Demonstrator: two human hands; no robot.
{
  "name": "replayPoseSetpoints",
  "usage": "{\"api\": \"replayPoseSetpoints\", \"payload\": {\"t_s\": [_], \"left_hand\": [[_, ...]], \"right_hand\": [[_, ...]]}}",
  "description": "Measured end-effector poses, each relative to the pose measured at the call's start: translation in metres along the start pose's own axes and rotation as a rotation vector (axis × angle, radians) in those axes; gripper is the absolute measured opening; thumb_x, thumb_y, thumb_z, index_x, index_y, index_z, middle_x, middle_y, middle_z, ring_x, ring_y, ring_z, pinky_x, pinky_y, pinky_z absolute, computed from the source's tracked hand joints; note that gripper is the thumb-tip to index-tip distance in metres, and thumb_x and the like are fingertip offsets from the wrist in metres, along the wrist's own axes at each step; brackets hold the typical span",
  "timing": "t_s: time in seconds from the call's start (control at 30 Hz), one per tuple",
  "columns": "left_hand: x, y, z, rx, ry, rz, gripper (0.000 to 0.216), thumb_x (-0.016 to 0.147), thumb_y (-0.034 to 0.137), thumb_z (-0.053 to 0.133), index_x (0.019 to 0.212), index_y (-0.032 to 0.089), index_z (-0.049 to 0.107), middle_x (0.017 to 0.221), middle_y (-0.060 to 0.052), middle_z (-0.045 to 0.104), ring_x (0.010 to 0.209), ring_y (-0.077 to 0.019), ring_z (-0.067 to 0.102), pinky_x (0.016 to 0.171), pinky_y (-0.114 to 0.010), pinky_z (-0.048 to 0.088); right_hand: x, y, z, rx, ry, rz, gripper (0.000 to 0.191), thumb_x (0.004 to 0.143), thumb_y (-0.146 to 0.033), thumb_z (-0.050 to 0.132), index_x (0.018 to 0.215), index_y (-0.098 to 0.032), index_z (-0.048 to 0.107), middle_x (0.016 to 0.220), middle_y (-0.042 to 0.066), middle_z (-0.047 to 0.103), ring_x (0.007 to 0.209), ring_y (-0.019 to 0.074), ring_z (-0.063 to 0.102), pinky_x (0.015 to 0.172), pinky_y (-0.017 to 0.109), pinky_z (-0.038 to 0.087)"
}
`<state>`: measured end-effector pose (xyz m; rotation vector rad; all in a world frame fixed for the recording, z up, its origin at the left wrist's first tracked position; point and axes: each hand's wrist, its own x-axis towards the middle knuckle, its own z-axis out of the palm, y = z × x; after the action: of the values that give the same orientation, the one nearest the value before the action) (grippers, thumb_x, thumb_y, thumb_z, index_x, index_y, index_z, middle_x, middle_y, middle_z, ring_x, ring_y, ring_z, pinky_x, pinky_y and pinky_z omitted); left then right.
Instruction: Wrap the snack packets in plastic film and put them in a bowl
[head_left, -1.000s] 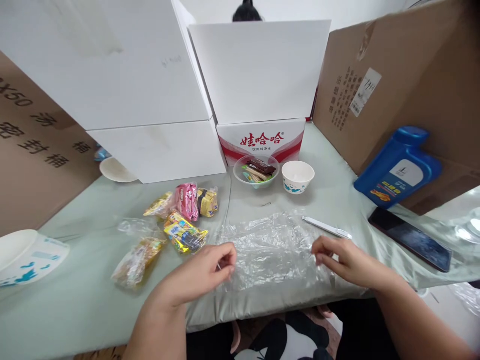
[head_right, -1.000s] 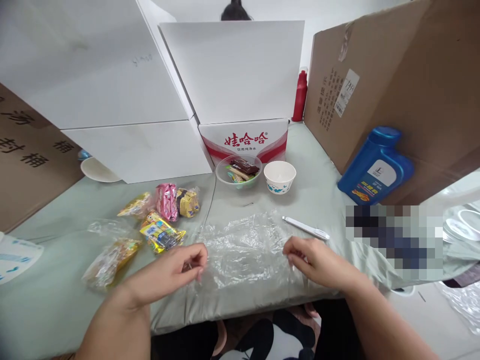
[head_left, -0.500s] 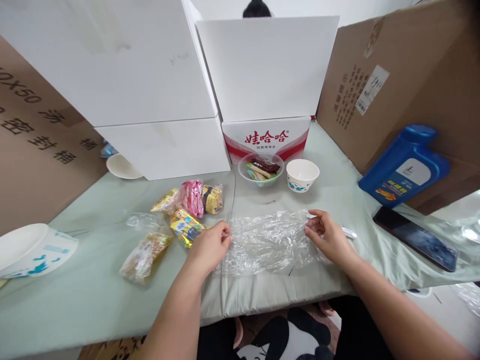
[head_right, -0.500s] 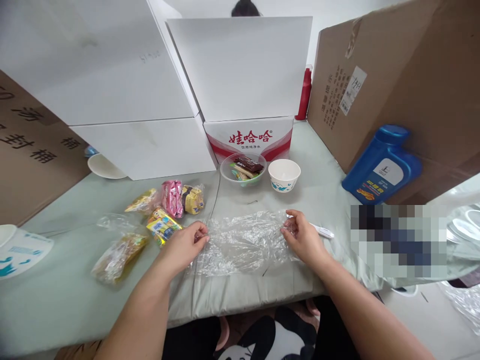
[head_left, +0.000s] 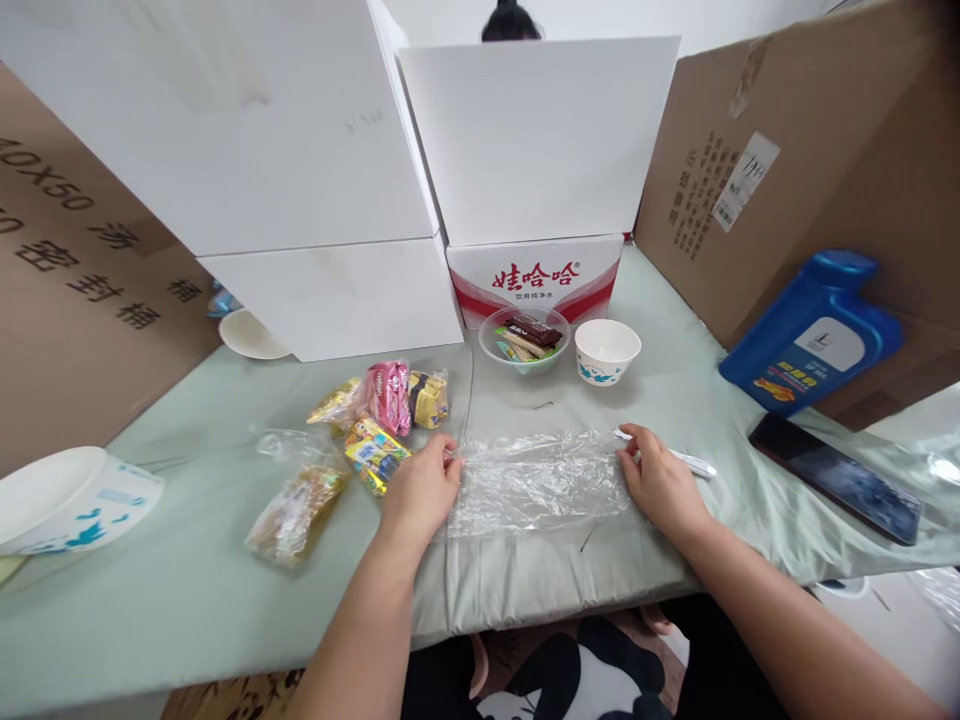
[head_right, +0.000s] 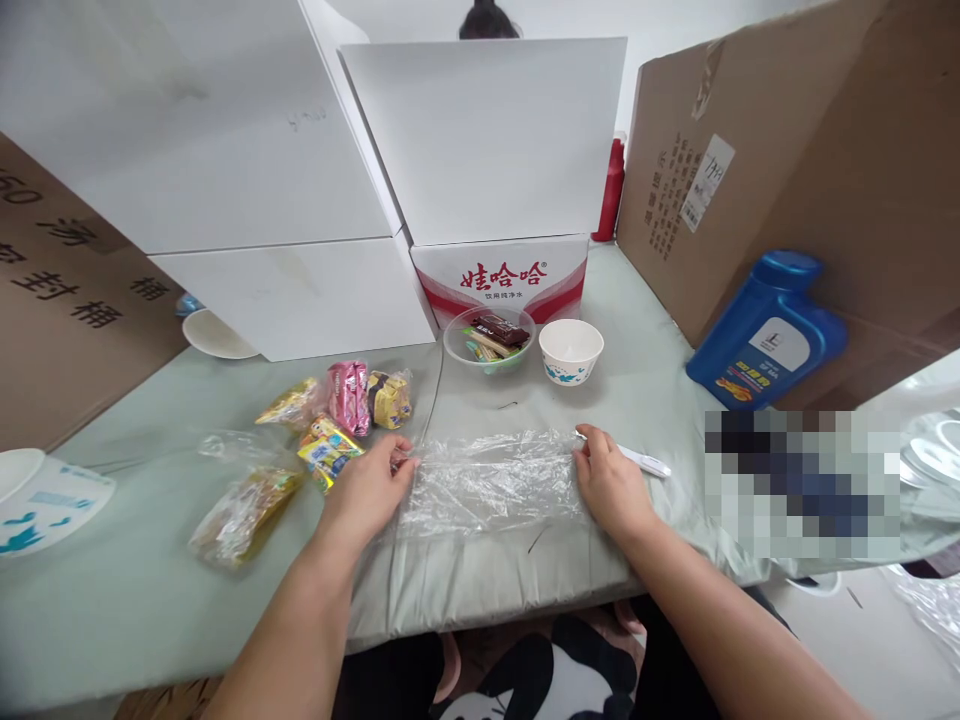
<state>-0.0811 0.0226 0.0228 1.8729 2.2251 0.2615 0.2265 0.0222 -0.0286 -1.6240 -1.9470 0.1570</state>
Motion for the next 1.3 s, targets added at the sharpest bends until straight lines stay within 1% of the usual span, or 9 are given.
{"api": "replayPoseSetpoints", "payload": {"t_s": [0.17,0.37,0.5,0.7,0.8,0.93,1.0,1.13,1.3], "left_hand": [[0.005,0.004,0.01,0.044,0.035,-0.012,0.022,0.091,0.027,0.05,0.11,0.02,0.058,0.101,-0.01,0.069,0.093,-0.0286,0.065,0.076,-0.035,0.047],[-0.017,0.019,0.011,-0.027,0.503,0.302,0.022,0.095,0.025,0.042,0.097,0.018,0.063,0.103,-0.012,0.064,0.104,-0.0262,0.059,0.092,-0.037,0.046],[-0.032,0.039,0.031,-0.072,0.197,0.678,0.028,0.094,0.032,0.048,0.116,0.021,0.061,0.123,-0.01,0.062,0.12,-0.0277,0.054,0.102,-0.045,0.043],[-0.034,0.05,0.047,0.102,-0.222,0.596,0.072,0.085,0.052,0.061,0.148,0.027,0.033,0.159,-0.01,0.021,0.146,-0.0376,0.012,0.114,-0.063,0.016],[-0.034,0.05,0.043,0.092,-0.249,0.579,0.072,0.086,0.052,0.059,0.148,0.029,0.032,0.16,-0.01,0.016,0.147,-0.0368,0.006,0.114,-0.064,0.013],[-0.03,0.047,0.043,0.08,-0.25,0.575,0.073,0.085,0.054,0.06,0.148,0.03,0.032,0.16,-0.009,0.016,0.147,-0.0363,0.006,0.114,-0.064,0.012],[-0.026,0.042,0.044,0.076,-0.243,0.562,0.075,0.084,0.054,0.061,0.148,0.03,0.032,0.16,-0.009,0.017,0.147,-0.036,0.008,0.115,-0.063,0.012],[-0.021,0.034,0.04,0.057,-0.203,0.538,0.077,0.081,0.054,0.064,0.147,0.026,0.034,0.16,-0.012,0.018,0.147,-0.0367,0.011,0.115,-0.062,0.01],[-0.033,0.039,0.025,-0.012,-0.124,0.589,0.064,0.066,0.046,0.08,0.121,0.022,0.058,0.146,-0.013,0.04,0.138,-0.0379,0.029,0.11,-0.055,0.028]], "right_hand": [[0.003,0.001,0.003,-0.08,-0.008,0.065,0.028,0.093,-0.028,0.041,0.116,-0.017,0.053,0.101,0.013,0.067,0.083,0.0282,0.068,0.068,0.04,0.052],[0.003,-0.003,0.007,-0.152,-0.076,0.076,0.021,0.093,-0.025,0.045,0.111,-0.019,0.055,0.106,0.011,0.067,0.083,0.0258,0.068,0.064,0.035,0.049],[0.005,-0.002,0.004,-0.2,-0.094,0.086,0.021,0.093,-0.024,0.046,0.111,-0.019,0.055,0.109,0.009,0.067,0.081,0.0238,0.068,0.063,0.033,0.048],[0.01,0.01,-0.026,-0.257,0.169,0.082,0.023,0.094,-0.03,0.047,0.108,-0.019,0.061,0.104,0.01,0.067,0.081,0.0244,0.066,0.067,0.036,0.05],[0.001,-0.004,-0.031,-0.12,0.137,-0.195,0.029,0.096,-0.037,0.044,0.113,-0.02,0.062,0.108,0.012,0.067,0.102,0.0268,0.063,0.088,0.043,0.049],[-0.011,-0.02,-0.017,-0.114,-0.333,-0.55,0.071,0.087,-0.067,0.048,0.139,-0.019,0.048,0.143,0.014,0.049,0.135,0.0337,0.039,0.11,0.057,0.03],[-0.011,-0.013,-0.011,-0.174,-0.443,-0.505,0.081,0.084,-0.072,0.046,0.144,-0.018,0.042,0.149,0.015,0.042,0.14,0.0352,0.031,0.111,0.059,0.026],[-0.004,0.008,-0.019,-0.237,-0.323,-0.253,0.073,0.086,-0.063,0.052,0.138,-0.011,0.049,0.146,0.022,0.042,0.14,0.039,0.03,0.109,0.06,0.029],[0.0,0.001,-0.046,0.067,-0.501,-0.552,0.044,0.082,-0.049,0.067,0.116,-0.021,0.063,0.13,0.013,0.056,0.126,0.0291,0.046,0.102,0.046,0.042]]}}
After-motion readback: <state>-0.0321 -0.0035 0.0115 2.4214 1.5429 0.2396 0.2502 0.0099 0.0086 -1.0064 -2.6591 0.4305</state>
